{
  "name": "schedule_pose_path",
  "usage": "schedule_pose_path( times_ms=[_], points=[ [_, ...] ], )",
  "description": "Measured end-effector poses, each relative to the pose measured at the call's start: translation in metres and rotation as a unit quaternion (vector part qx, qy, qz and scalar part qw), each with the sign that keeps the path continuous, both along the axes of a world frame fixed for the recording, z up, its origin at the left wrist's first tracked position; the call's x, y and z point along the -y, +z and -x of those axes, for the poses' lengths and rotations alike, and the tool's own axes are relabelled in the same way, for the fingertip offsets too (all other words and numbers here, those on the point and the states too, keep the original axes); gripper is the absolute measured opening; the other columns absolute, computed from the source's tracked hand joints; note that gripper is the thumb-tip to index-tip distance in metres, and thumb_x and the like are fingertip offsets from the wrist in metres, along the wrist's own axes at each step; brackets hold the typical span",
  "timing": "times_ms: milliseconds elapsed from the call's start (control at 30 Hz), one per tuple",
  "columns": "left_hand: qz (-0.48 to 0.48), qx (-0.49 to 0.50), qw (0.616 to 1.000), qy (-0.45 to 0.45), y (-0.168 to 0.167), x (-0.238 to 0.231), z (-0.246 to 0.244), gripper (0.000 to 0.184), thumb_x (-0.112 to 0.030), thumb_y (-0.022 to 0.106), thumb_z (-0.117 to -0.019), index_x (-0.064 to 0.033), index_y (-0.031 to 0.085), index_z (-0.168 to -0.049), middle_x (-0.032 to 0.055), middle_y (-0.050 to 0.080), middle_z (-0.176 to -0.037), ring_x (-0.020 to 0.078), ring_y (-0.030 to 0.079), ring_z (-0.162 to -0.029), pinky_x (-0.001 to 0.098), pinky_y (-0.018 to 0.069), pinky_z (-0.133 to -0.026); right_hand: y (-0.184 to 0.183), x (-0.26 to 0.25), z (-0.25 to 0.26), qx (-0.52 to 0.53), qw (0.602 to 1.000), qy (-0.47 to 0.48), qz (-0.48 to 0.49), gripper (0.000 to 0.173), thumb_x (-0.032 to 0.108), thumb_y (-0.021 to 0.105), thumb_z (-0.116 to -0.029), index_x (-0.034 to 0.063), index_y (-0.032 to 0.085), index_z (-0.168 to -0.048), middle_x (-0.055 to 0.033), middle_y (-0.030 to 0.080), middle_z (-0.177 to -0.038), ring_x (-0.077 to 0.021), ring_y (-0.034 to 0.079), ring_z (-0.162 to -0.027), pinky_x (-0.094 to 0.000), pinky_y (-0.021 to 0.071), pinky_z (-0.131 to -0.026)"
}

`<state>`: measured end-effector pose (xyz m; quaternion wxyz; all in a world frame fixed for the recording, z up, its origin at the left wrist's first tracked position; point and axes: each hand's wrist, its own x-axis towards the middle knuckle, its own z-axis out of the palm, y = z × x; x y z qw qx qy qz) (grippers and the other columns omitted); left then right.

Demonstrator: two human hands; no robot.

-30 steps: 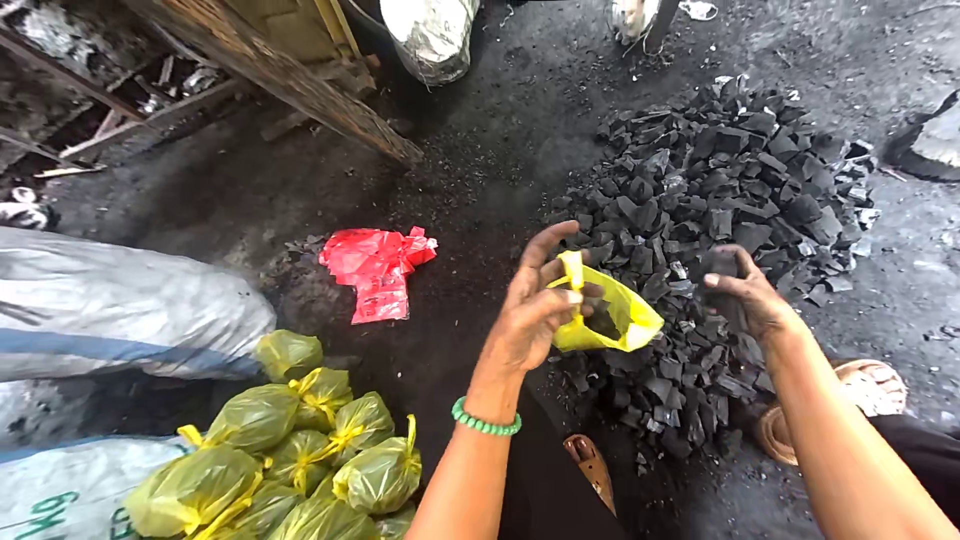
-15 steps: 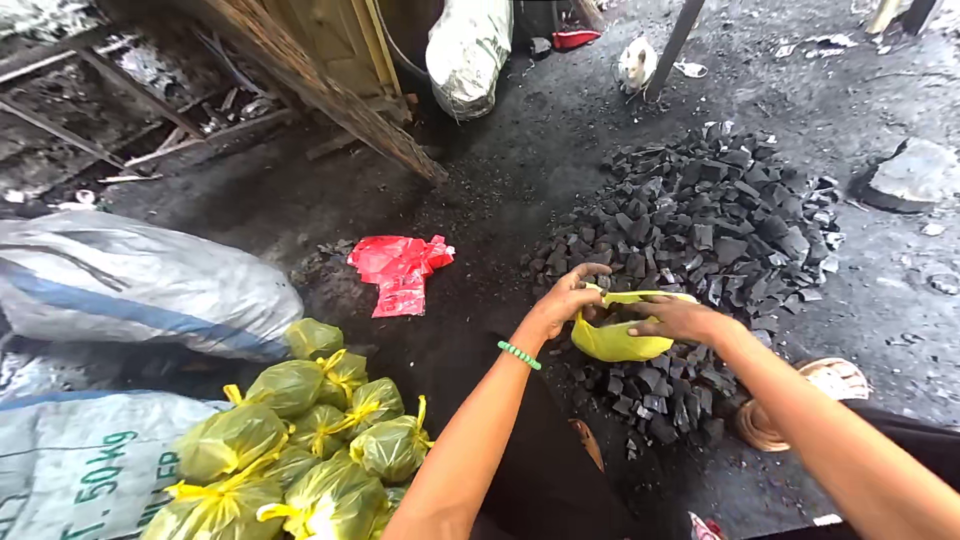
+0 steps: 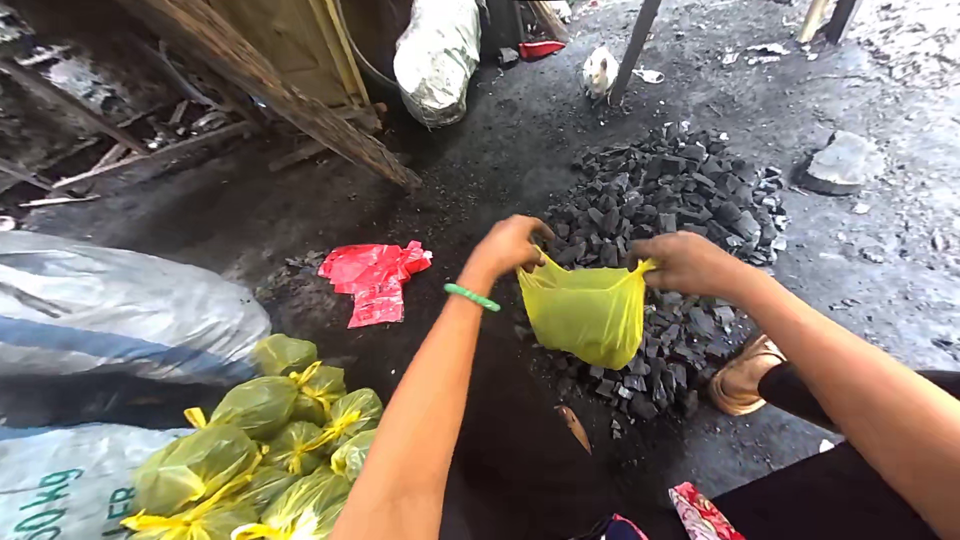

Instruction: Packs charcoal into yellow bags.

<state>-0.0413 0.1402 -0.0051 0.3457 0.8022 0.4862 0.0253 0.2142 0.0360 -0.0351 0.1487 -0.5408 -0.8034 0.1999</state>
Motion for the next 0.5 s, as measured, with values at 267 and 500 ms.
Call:
schedule_pose_path(
  times_ms=[267,500],
  points=[
    [0.177,0.482,0.816,0.266,-0.024,0.022,0.026,0.052,-0.009,0.047,-0.1019,-0.0187,0.034,-0.151,0.0052,0.070,-0.096,0.0110,0.070,-0.070,0.0227,0.0589,-0.060,-0.214,-0.016,-0.074,-0.295,0.831,-0.433,0.188,0.037,0.011,0.065,-0.0997,-0.0106,0.058,-0.129,-0.0332,0.063,-0.121,-0.0462,0.064,-0.109,-0.0639,0.0504,-0.095],
    [0.083,0.431,0.857,0.269,-0.035,0.008,0.044,0.064,-0.019,0.058,-0.0932,-0.0243,0.037,-0.153,0.0034,0.067,-0.113,0.0109,0.069,-0.081,0.0255,0.0597,-0.070,-0.302,-0.019,-0.060,-0.061,0.813,-0.509,0.278,0.111,0.015,0.088,-0.0802,0.0185,0.018,-0.165,-0.0410,0.026,-0.155,-0.0613,0.050,-0.126,-0.0693,0.0478,-0.098]
  ],
)
